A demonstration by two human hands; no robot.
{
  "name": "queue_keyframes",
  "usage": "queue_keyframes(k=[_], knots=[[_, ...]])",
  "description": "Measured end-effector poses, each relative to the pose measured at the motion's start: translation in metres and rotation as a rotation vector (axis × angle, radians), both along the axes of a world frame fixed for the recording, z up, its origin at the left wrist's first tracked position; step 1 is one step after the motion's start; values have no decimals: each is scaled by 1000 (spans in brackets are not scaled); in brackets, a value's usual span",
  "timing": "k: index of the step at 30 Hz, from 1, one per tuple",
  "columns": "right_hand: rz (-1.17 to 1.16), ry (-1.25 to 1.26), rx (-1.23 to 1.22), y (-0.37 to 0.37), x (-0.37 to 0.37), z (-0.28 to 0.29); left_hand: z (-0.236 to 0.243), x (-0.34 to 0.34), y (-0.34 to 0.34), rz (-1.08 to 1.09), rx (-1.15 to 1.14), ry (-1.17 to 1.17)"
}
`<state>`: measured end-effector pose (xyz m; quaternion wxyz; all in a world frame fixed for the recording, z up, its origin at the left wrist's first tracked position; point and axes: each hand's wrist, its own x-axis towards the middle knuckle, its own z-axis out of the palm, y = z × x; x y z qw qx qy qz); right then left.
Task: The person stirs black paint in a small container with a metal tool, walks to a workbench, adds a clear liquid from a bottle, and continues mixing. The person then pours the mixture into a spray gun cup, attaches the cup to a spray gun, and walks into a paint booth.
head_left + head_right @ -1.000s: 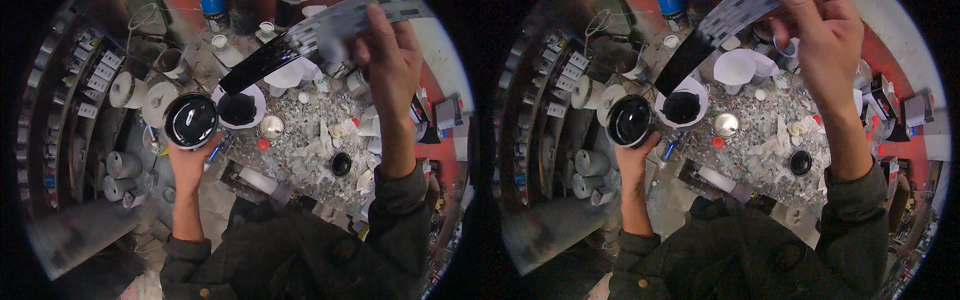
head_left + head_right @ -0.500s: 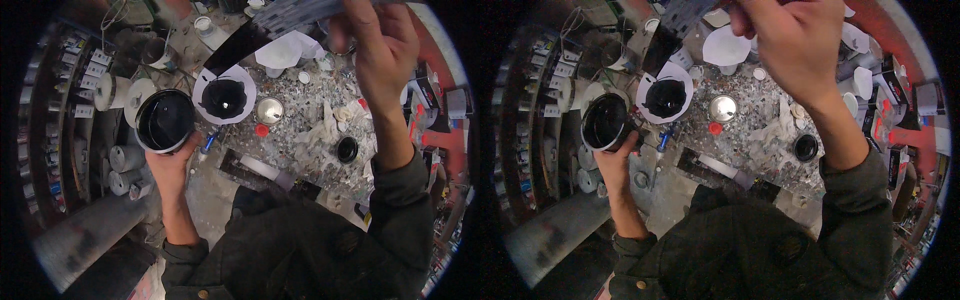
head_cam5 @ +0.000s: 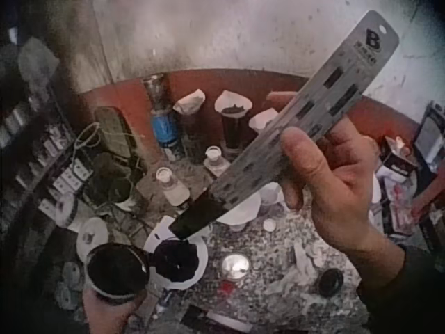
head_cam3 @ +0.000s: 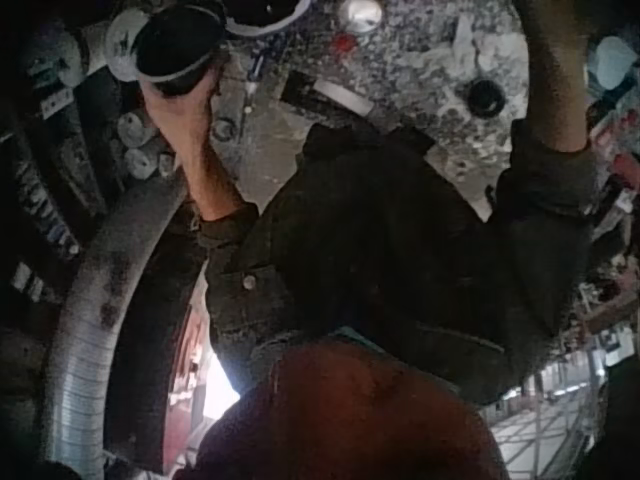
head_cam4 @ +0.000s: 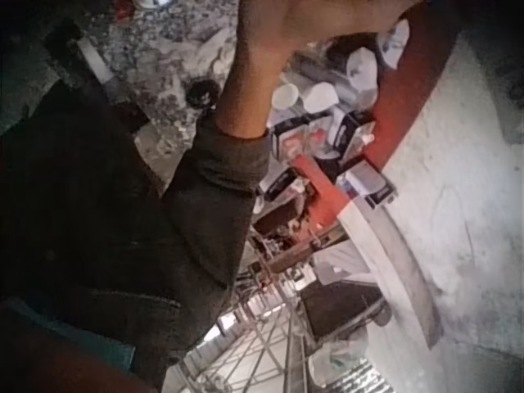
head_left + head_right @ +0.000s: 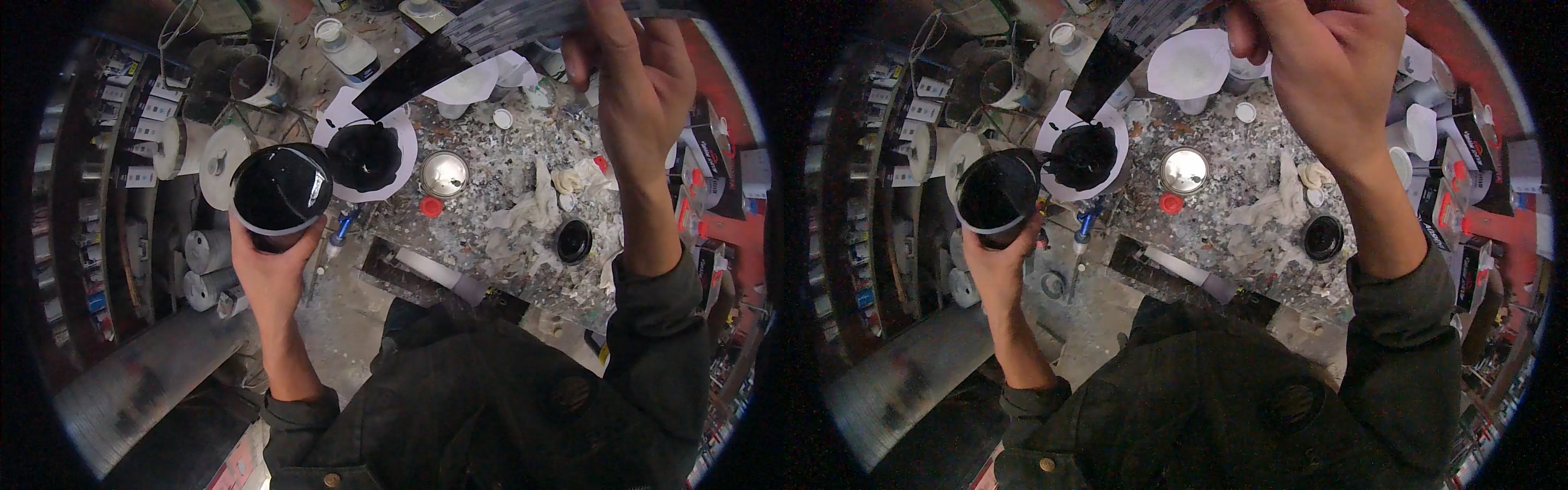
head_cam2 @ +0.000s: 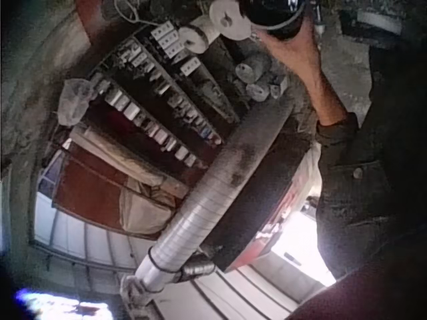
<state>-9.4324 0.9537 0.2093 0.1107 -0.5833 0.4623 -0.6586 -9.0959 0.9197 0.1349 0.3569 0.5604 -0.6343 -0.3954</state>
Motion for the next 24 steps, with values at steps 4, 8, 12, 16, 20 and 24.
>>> queue_keyframes(k=[4, 8, 12, 16, 20, 24], knots=[[11, -9, -5, -1, -2, -2, 6, -1, 0, -18, 25, -44], [-1, -7, 7, 0, -1, 0, 8, 1, -1, -40, 2, -90], [15, 16, -18, -3, -8, -5, 13, -2, 0, -35, -25, -148], [6, -6, -24, -2, -4, -5, 12, 3, -4, -120, -162, -261], [16, -36, -10, 0, 0, -3, 18, 1, -3, -101, -161, -313], [104, -15, -18, 1, -5, -1, 24, -3, -1, -56, -141, -287]])
